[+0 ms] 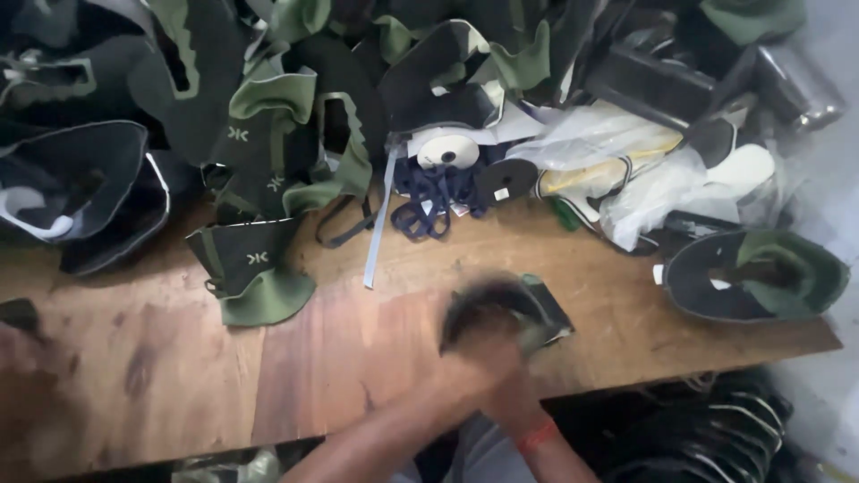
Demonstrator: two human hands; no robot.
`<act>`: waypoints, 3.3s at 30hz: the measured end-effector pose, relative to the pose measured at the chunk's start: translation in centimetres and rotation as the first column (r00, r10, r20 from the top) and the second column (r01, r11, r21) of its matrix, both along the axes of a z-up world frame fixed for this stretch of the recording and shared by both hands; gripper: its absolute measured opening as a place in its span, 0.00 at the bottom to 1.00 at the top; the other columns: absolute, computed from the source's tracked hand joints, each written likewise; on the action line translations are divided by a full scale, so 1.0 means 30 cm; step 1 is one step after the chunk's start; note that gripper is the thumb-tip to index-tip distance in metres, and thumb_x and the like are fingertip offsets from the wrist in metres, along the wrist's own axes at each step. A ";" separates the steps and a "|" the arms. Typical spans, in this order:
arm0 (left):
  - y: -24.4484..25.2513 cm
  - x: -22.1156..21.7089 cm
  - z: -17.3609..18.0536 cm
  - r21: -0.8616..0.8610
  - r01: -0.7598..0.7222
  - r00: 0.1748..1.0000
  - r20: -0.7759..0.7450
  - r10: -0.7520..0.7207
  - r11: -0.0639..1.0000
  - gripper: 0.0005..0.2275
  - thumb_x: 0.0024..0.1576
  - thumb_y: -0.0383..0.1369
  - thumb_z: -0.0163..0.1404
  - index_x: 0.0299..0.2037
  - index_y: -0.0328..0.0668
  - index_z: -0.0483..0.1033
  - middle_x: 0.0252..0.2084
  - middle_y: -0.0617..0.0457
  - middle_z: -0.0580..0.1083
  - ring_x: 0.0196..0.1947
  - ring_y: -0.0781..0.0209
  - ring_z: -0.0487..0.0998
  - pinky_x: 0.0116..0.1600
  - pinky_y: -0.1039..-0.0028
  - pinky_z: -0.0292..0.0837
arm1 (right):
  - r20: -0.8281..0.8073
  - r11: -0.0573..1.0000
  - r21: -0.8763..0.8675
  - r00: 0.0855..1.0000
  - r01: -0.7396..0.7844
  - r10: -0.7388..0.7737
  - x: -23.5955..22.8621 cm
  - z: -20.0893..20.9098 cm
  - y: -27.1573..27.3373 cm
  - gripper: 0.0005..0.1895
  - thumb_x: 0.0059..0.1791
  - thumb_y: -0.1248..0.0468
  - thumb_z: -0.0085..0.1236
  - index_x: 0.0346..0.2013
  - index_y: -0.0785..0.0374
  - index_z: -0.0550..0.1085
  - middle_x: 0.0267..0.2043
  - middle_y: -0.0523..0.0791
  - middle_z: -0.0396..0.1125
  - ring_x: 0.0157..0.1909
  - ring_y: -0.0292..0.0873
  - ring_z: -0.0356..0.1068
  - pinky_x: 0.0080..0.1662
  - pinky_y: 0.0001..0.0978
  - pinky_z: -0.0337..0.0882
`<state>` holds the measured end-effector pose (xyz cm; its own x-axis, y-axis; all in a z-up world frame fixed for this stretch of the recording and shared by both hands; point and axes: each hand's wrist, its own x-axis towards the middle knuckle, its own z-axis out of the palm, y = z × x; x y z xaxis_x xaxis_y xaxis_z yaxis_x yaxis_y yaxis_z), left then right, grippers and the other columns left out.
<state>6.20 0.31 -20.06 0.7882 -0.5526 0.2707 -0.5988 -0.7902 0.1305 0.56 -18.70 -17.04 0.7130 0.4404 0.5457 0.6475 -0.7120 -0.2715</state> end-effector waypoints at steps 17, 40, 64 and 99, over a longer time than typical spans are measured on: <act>0.020 0.036 0.368 -0.352 -0.288 0.900 -0.417 0.127 0.890 0.13 0.48 0.24 0.52 0.43 0.42 0.82 0.41 0.39 0.80 0.42 0.39 0.81 0.48 0.56 0.77 | -0.169 0.948 0.176 0.957 0.266 -0.238 0.098 0.230 0.113 0.15 0.48 0.51 0.60 0.40 0.58 0.80 0.32 0.53 0.75 0.32 0.59 0.74 0.33 0.52 0.72; -0.008 -0.027 0.342 -0.248 -0.306 0.942 -0.220 0.254 0.919 0.10 0.58 0.32 0.48 0.48 0.45 0.78 0.42 0.41 0.79 0.41 0.40 0.81 0.45 0.53 0.76 | -0.222 0.947 0.014 0.924 0.321 -0.310 0.107 0.209 0.116 0.12 0.46 0.56 0.57 0.39 0.56 0.79 0.28 0.53 0.73 0.29 0.60 0.73 0.33 0.56 0.72; 0.123 0.012 0.100 -0.116 -0.001 0.897 0.439 0.052 0.993 0.16 0.48 0.29 0.44 0.45 0.39 0.78 0.45 0.45 0.78 0.50 0.42 0.80 0.55 0.53 0.74 | -0.108 0.990 0.140 0.993 -0.034 0.049 0.065 0.253 0.062 0.35 0.43 0.53 0.63 0.55 0.79 0.69 0.43 0.66 0.71 0.44 0.71 0.70 0.45 0.59 0.72; -0.081 -0.045 0.227 -0.202 -0.156 0.955 -0.279 0.096 0.967 0.22 0.53 0.31 0.48 0.61 0.43 0.71 0.62 0.38 0.69 0.64 0.41 0.68 0.65 0.51 0.62 | -0.627 0.940 0.221 0.776 0.260 -0.067 0.108 0.173 -0.043 0.14 0.49 0.60 0.56 0.46 0.62 0.79 0.48 0.58 0.73 0.57 0.61 0.69 0.54 0.49 0.71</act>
